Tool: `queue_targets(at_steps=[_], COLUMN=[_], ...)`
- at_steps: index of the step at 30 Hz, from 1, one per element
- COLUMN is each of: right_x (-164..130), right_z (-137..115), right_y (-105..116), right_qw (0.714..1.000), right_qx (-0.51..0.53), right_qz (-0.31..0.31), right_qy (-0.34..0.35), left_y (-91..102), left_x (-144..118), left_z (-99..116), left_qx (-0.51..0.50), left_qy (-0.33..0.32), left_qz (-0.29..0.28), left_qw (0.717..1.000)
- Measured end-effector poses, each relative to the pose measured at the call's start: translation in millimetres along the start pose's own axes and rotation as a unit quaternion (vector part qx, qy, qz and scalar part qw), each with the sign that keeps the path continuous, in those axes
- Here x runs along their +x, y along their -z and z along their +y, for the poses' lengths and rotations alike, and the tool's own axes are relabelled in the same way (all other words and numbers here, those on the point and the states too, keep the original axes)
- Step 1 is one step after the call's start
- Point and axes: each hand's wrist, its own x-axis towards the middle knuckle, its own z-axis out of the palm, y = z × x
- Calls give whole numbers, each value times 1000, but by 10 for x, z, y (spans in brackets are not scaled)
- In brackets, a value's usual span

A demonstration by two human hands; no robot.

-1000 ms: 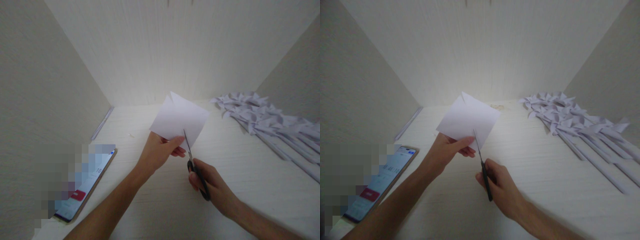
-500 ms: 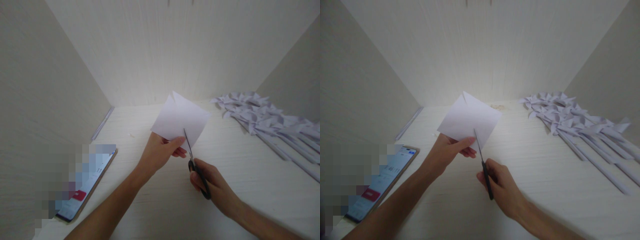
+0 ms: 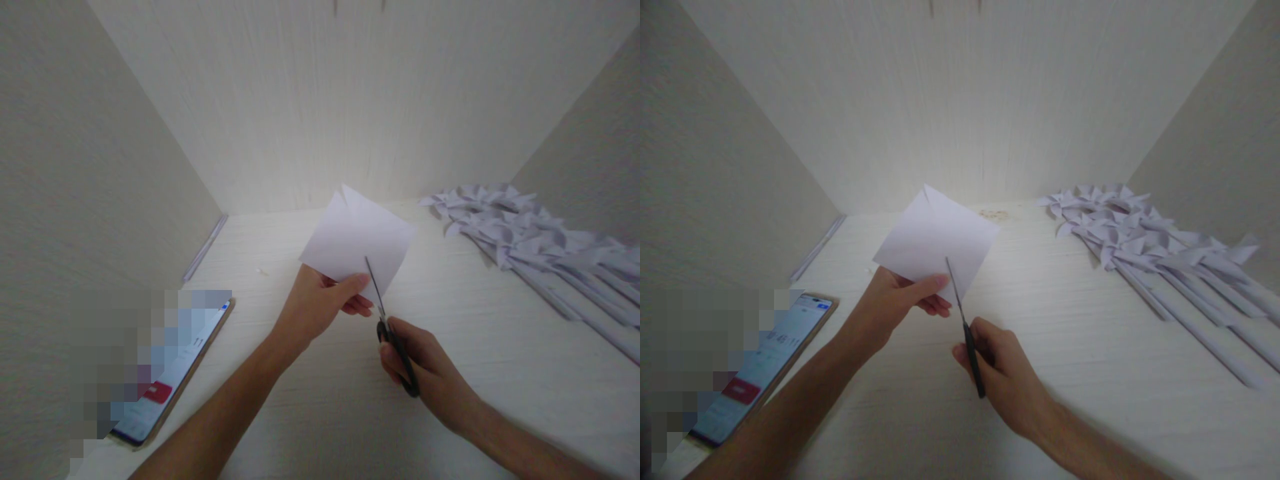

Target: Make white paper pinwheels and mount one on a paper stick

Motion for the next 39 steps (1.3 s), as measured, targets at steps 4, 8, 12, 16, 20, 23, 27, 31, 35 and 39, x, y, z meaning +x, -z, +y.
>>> queue_targets(at_steps=[4,8,12,16,20,23,27,31,35,39], right_x=[5,3,7,8,3,4,1,-5,3,22], right_z=[-5,-26,-36,-16,0,-7,-6,26,22,4], right_y=[-3,0,-1,1,3,4,9,9,16,56], right_qw=[1000,1000,1000,1000,1000,1000,1000,1000,999,990], right_qx=[-14,-21,-19,-10,-10,-14,-14,-21,23,108], right_qz=[9,11,13,12,15,19,18,9,-29,-84], right_qy=[10,18,17,15,13,12,8,11,8,35], left_y=[-6,-12,-14,-8,-13,-23,21,166,278,298], left_x=[-11,-29,-35,-24,-19,-26,-8,59,96,84], left_z=[5,4,8,-2,-12,-9,7,25,49,88], left_qx=[-1,-1,-4,-7,-7,-4,-13,-47,-62,-90], left_qy=[8,14,12,5,7,7,-25,-74,-92,-72], left_qz=[-6,-11,-11,-13,-14,-16,11,84,106,82], left_qw=[1000,1000,1000,1000,1000,1000,1000,993,988,990])
